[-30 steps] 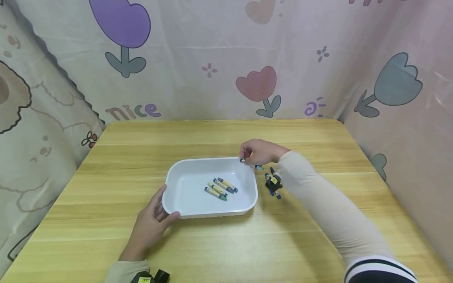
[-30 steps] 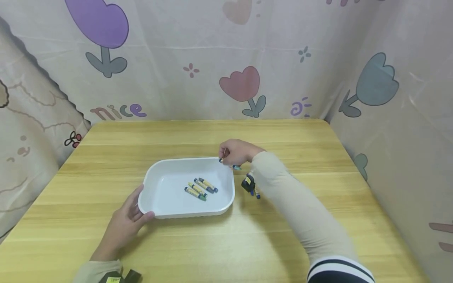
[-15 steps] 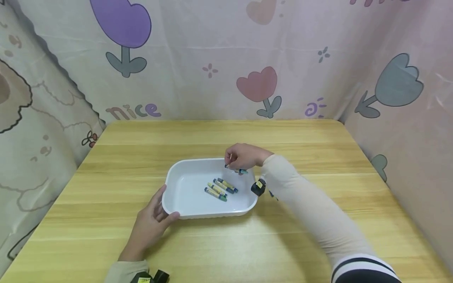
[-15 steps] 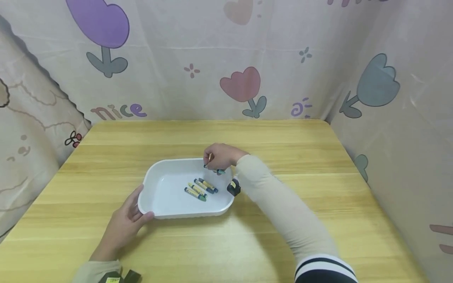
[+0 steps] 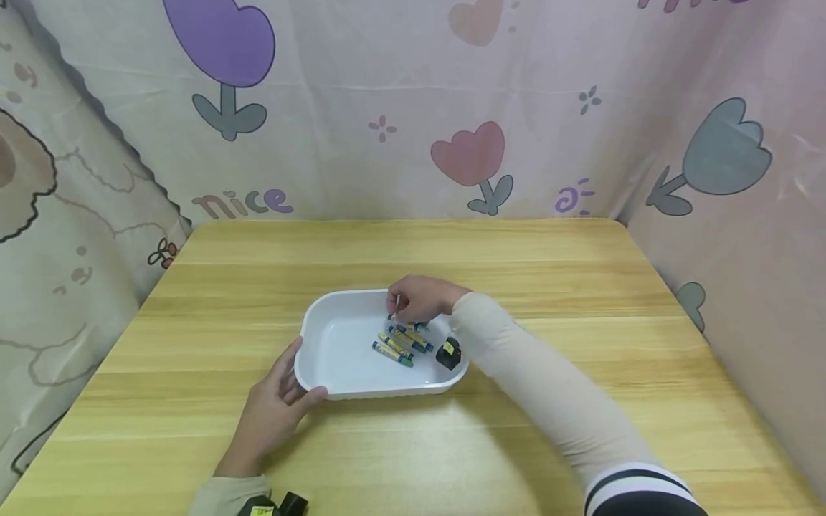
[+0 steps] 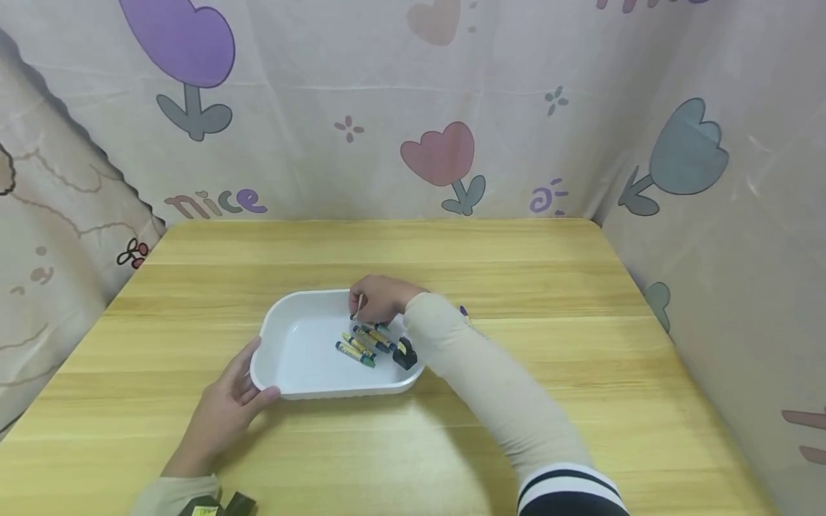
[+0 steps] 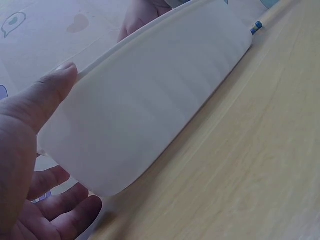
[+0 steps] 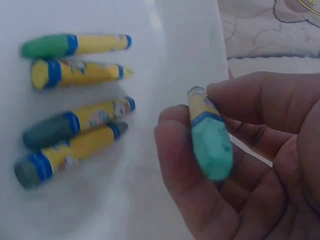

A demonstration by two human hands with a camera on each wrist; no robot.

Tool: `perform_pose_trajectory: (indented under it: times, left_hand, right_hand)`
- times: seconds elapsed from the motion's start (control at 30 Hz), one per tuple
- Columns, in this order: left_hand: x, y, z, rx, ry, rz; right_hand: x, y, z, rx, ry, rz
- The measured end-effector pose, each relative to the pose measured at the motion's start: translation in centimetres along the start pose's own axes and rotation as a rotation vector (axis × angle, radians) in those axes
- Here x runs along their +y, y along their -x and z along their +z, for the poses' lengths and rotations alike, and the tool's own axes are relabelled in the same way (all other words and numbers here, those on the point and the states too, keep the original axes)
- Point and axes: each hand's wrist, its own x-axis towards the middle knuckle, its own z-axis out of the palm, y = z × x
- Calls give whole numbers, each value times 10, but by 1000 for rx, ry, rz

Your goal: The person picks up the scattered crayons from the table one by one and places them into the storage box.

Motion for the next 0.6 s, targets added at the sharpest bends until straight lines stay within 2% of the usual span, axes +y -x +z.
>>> perform_pose_trajectory:
  times: [0.23, 0.43, 0.6]
  left_hand:
    - [1, 0, 0, -3, -17, -12]
    - [2, 0, 1, 0, -5, -13]
    - [3, 0, 1, 0, -2, -13]
  right_hand:
    - [-8, -7, 13, -44, -19, -32]
    - [-15, -13, 23, -103, -57, -14]
    - [-19, -16, 30, -116, -45, -7]
